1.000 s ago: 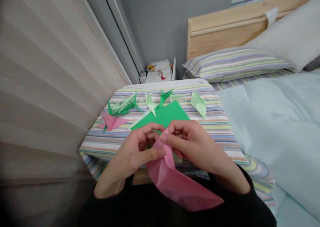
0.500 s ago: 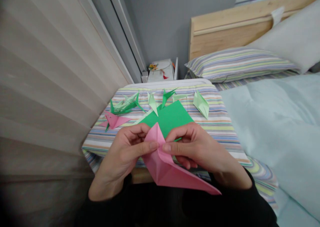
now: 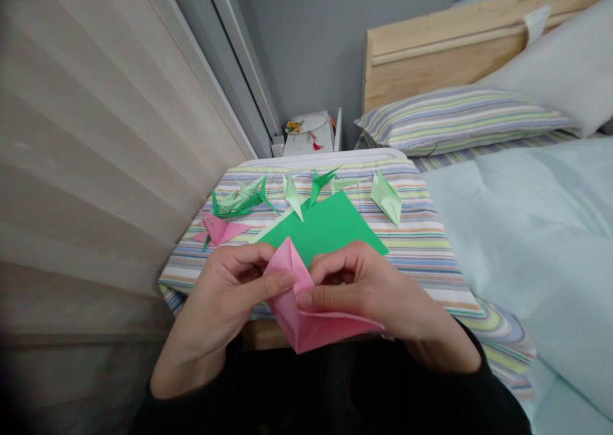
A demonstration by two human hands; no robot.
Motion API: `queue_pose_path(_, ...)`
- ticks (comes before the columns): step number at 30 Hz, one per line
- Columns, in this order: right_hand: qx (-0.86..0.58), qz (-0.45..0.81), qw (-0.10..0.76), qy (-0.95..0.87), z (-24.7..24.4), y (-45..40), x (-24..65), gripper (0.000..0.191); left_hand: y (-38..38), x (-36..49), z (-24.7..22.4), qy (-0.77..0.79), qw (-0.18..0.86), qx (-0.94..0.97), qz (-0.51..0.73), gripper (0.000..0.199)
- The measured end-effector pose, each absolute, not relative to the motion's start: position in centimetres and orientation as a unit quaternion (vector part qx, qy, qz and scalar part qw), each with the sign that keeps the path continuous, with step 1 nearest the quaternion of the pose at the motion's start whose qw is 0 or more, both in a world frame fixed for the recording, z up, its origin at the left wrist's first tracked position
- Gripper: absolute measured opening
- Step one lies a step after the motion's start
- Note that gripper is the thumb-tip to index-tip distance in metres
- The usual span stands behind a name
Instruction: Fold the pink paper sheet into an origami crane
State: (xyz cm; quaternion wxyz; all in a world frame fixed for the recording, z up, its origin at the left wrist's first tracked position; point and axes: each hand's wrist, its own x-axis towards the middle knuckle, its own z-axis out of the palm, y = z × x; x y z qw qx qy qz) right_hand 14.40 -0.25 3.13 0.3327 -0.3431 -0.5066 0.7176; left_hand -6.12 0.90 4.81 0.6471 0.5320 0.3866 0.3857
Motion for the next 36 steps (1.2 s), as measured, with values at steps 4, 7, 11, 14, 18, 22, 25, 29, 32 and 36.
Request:
queue_pose_path(4, -0.351, 0.72, 0.317, -0.507, 2.9, -0.2, 13.8, 0.036, 0.8, -6.7, 5.3, 0.377, 0.647, 0.556, 0.361, 0.014)
queue_pose_path(7, -0.366, 0.724, 0.303, -0.501, 2.7, -0.4, 13.3, 0.038, 1.0, -7.3, 5.5, 0.378, 0.641, 0.575, 0.34, 0.013)
queue_pose_path(11, -0.376, 0.729, 0.28, -0.498, 2.6, -0.4, 12.7, 0.04, 1.2, -7.8, 5.4, 0.387, 0.648, 0.567, 0.329, 0.012)
queue_pose_path(14, -0.381, 0.736, 0.274, -0.489, 2.7, -0.5, 12.3, 0.041, 1.0, -7.9, 5.4, 0.398, 0.644, 0.559, 0.339, 0.013)
queue_pose_path(18, -0.387, 0.737, 0.276, -0.48, 3.1, -0.9, 11.9, 0.043, 0.3, -8.1, 5.9, 0.402, 0.64, 0.554, 0.348, 0.013)
queue_pose_path(22, -0.38, 0.743, 0.286, -0.471, 3.8, -1.5, 11.6, 0.045, -0.4, -8.3, 6.5, 0.405, 0.633, 0.563, 0.346, 0.014)
queue_pose_path(25, -0.374, 0.743, 0.299, -0.467, 4.1, -1.9, 11.4, 0.043, -0.9, -8.2, 6.7, 0.415, 0.617, 0.569, 0.351, 0.018)
queue_pose_path(29, -0.367, 0.753, 0.31, -0.45, 3.9, -2.6, 11.2, 0.039, -1.6, -7.5, 6.5, 0.444, 0.575, 0.587, 0.358, 0.026)
queue_pose_path(32, -0.37, 0.748, 0.314, -0.452, 3.7, -3.0, 11.0, 0.035, -2.0, -7.0, 6.4, 0.462, 0.535, 0.603, 0.369, 0.033)
queue_pose_path(36, -0.356, 0.735, 0.333, -0.472, 4.0, -3.1, 10.8, 0.033, -2.3, -6.7, 6.6, 0.462, 0.519, 0.602, 0.392, 0.026)
